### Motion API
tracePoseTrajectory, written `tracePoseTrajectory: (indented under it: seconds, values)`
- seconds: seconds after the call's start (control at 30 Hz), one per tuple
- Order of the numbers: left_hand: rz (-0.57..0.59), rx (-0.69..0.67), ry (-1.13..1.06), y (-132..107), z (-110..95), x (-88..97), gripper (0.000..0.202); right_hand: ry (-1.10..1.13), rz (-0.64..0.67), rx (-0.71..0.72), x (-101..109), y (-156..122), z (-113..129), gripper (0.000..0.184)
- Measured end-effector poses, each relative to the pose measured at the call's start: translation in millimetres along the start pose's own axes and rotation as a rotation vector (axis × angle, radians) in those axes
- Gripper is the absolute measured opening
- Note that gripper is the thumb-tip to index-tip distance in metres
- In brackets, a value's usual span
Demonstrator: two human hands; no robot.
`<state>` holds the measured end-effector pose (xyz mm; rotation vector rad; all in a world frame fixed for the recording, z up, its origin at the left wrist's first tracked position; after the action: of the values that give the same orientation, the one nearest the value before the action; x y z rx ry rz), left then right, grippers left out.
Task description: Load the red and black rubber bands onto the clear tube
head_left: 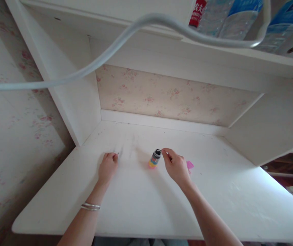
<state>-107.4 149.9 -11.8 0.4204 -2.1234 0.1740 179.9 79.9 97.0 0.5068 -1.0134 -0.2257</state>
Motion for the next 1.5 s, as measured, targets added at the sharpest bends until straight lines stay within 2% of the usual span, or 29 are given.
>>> tracePoseTrajectory:
  seconds: [0.27, 0.5, 0.57, 0.77, 0.97, 1.5]
  values:
    - [-0.001, 0.009, 0.003, 2, 1, -2.2, 0.028, -0.073, 0.029, 0.036, -9, 1, -2, 0.037]
    - [-0.006, 0.015, 0.002, 1, 1, -2.0, 0.029, -0.005, -0.023, -0.003, 1, 1, -4, 0.036]
    - [-0.007, 0.014, 0.003, 1, 1, -1.6, 0.030, -0.008, 0.008, 0.009, 3, 2, -2, 0.035]
    - [-0.011, -0.001, 0.003, 0, -1, -0.7, 0.028, -0.153, 0.210, 0.100, -4, -1, 5, 0.036]
    - [-0.011, 0.003, 0.009, -1, 0, -0.9, 0.029, -0.233, 0.242, 0.102, -8, -6, 3, 0.039]
    - [0.004, -0.009, 0.004, -4, 0, -0.3, 0.031, -0.177, 0.358, 0.090, -10, -2, 8, 0.039]
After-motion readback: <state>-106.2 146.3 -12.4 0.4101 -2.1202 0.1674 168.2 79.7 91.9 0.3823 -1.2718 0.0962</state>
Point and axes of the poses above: each hand's wrist, its own y-axis towards the middle knuckle, its own x-axis out of the back of the hand, z = x × y, the point moved 5 cm from there along y, towards the middle knuckle, and after that the axes turned 14 degrees about x, right-handed, at the moved point
